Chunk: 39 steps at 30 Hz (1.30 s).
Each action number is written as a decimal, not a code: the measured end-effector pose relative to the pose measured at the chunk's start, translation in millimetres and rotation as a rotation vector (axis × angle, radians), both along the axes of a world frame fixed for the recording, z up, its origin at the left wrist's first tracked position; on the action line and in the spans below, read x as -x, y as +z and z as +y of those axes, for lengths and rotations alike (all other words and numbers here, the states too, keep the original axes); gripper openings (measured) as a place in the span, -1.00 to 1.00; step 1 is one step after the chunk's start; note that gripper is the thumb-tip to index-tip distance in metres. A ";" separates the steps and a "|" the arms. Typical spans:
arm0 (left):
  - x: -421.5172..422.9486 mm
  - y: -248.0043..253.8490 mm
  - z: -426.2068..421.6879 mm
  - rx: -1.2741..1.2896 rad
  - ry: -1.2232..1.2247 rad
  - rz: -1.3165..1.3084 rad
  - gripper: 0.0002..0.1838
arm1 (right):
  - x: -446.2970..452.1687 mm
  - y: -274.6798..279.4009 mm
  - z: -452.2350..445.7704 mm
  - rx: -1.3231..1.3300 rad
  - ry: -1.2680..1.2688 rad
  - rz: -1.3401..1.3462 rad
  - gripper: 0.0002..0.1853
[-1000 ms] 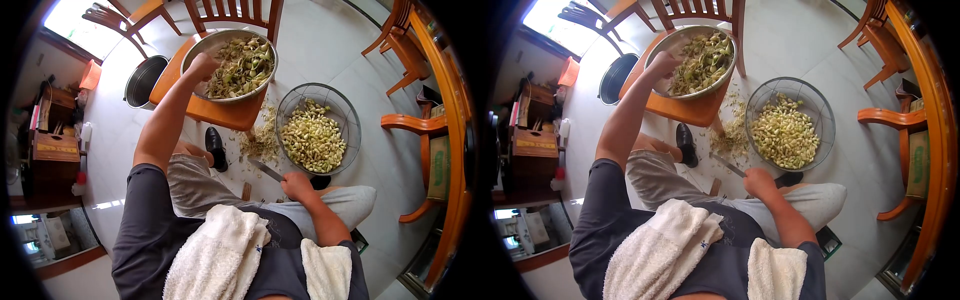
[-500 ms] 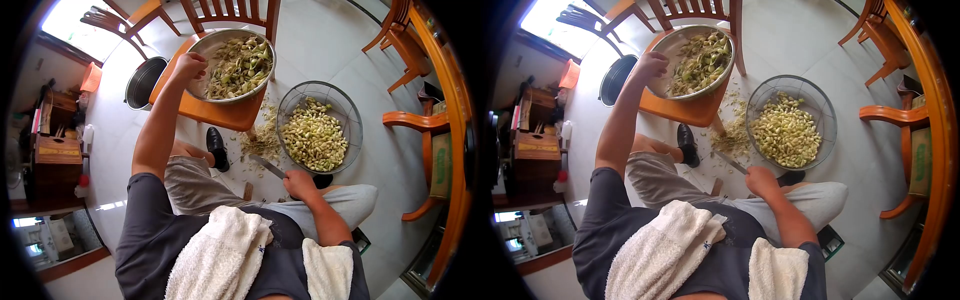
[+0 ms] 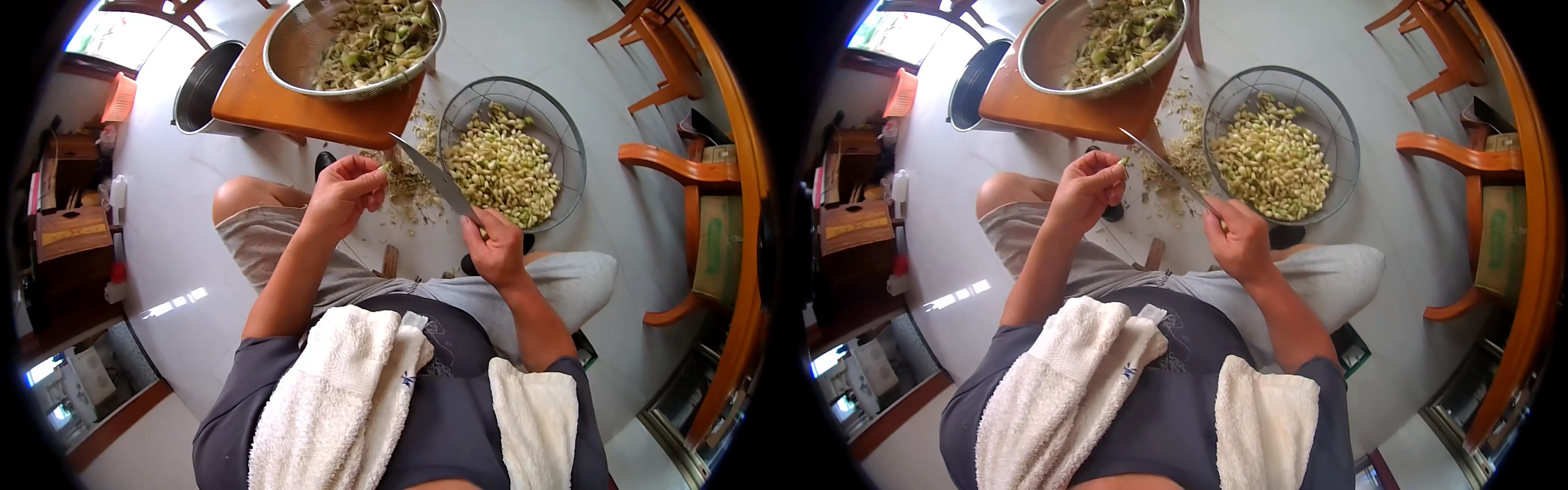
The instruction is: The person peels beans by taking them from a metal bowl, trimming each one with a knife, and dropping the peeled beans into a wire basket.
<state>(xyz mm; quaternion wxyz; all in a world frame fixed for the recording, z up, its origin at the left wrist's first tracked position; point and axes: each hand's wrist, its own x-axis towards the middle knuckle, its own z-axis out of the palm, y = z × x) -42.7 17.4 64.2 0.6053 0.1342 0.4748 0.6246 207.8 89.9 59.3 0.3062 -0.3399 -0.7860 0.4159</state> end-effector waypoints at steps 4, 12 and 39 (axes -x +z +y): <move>-18.3 -13.6 -2.9 0.026 0.007 0.106 -0.85 | 6.3 -1.6 -2.9 -0.083 0.016 0.088 -0.81; -31.2 -13.4 -1.2 0.038 -0.001 0.339 -0.86 | 8.6 -9.0 -3.9 -0.202 0.064 -0.018 -0.80; -15.8 -67.1 -11.4 -0.152 0.070 -0.443 -0.88 | -3.6 -10.9 3.9 0.147 -0.049 -0.096 -0.85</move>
